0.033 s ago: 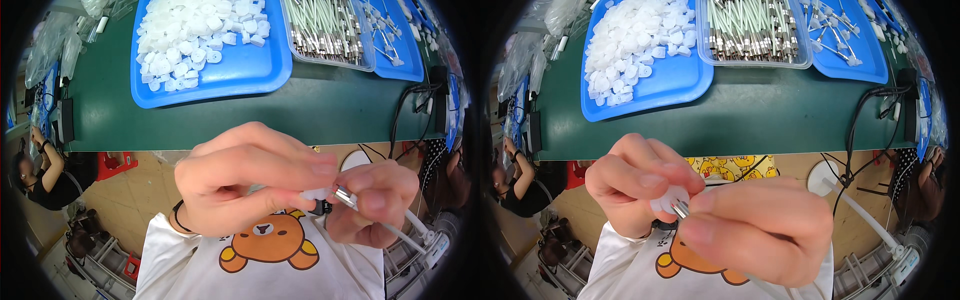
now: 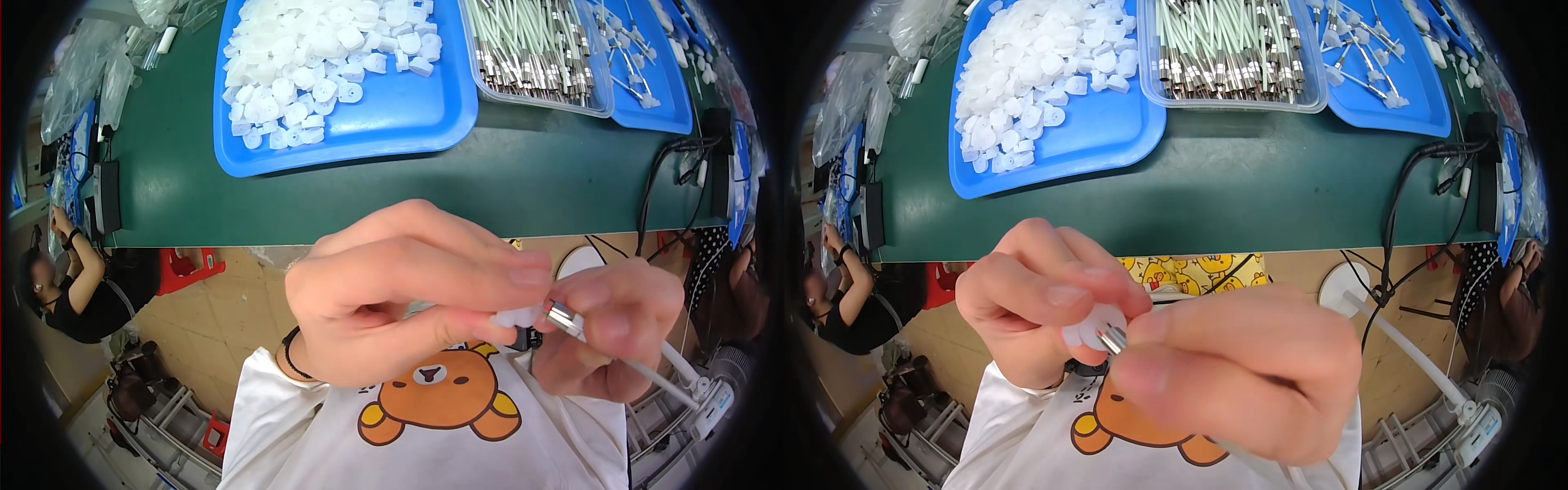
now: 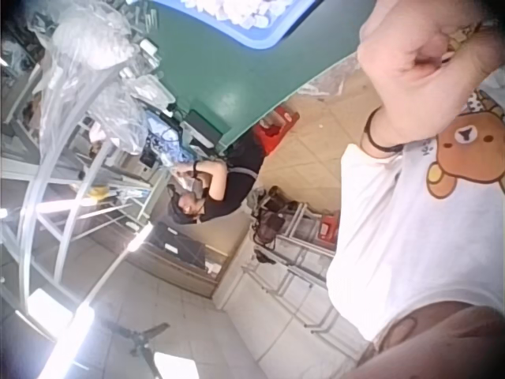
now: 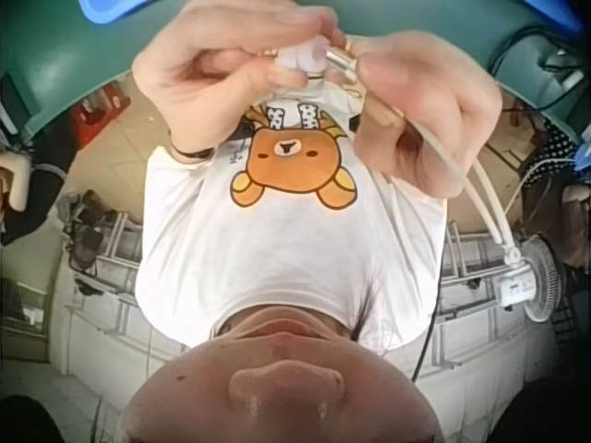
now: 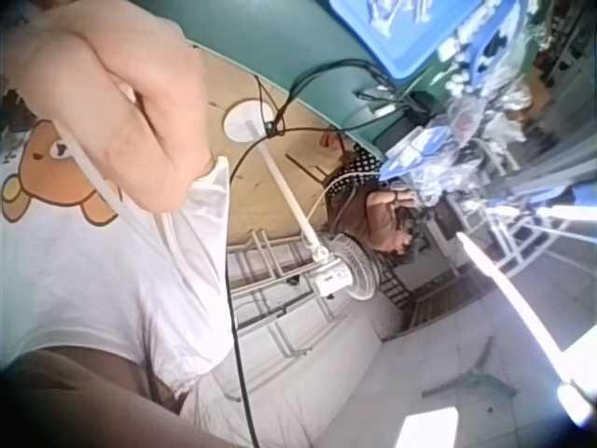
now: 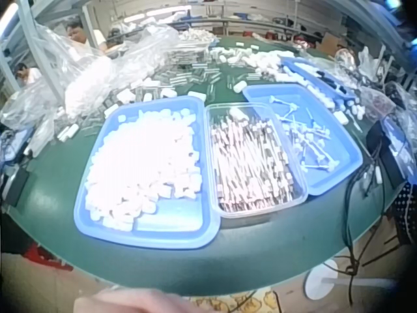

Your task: Assembling small white plastic caps and components onto metal pins/needles.

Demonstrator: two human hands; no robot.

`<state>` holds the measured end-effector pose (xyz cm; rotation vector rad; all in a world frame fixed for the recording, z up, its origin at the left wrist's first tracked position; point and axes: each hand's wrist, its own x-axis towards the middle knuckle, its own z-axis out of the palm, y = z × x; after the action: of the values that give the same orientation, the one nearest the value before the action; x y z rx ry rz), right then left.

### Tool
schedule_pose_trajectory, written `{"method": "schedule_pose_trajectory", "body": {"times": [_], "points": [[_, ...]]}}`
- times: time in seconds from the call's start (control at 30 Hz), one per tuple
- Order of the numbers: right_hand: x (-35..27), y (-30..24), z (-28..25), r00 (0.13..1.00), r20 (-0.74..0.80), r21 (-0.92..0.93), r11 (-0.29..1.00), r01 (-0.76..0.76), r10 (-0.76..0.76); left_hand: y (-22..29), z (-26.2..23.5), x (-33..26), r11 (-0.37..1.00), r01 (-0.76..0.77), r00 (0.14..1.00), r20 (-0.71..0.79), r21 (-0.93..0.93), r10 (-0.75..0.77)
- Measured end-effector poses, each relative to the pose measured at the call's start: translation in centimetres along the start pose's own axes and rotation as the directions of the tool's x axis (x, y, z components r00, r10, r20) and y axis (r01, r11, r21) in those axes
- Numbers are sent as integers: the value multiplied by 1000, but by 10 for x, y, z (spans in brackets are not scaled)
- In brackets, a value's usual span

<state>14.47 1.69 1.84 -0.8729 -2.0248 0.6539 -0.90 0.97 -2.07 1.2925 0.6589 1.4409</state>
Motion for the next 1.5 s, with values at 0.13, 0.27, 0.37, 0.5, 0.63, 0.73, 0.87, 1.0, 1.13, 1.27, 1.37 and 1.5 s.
{"method": "schedule_pose_trajectory", "body": {"times": [0.13, 0.27, 0.37, 0.5, 0.63, 0.73, 0.87, 1.0, 1.13, 1.27, 1.37, 1.5], "points": [[2, 2, 1, 1000, 14, 21, 1000, -11, 10, 1, 1, 0, 1000, -4, 1000, -18, 24, 4], [2, 1, 0, 999, 34, 53, 998, -24, 22, 4, 3, 2, 999, 29, 999, -26, -21, -30], [4, 1, -5, 997, 62, 91, 995, -44, 38, 4, -1, 4, 1000, 21, 999, 32, 0, -21], [3, 7, -5, 997, 65, 151, 987, -49, 39, 3, -5, 5, 999, -20, 997, 79, 38, 17], [-2, 18, 2, 994, -28, 298, 950, -89, 102, 5, -5, 8, 1000, 13, 995, 99, 7, -13], [-6, 19, 11, 908, -35, 684, 672, -283, 418, 14, 4, 14, 996, 70, 995, 67, 58, -74], [-5, 19, 12, 754, 211, 913, 149, -379, 622, 14, 8, 19, 956, -2, 999, 48, 294, -13], [-6, 20, 18, 695, 256, 938, 2, -348, 672, 11, 13, 17, 938, -10, 999, -27, 346, 20], [-8, 19, 19, 684, 263, 940, -21, -341, 680, 10, 17, 15, 932, -3, 996, -83, 363, 35], [-9, 16, 18, 692, 280, 949, -84, -303, 665, 10, 18, 12, 935, 6, 995, -94, 354, 30], [-11, 19, 19, 732, 295, 950, -110, -291, 614, 14, 15, 10, 933, 55, 995, -92, 354, -24], [-12, 20, 17, 723, 358, 922, -103, -373, 590, 15, 13, 11, 923, 76, 994, -97, 377, -42]]}}
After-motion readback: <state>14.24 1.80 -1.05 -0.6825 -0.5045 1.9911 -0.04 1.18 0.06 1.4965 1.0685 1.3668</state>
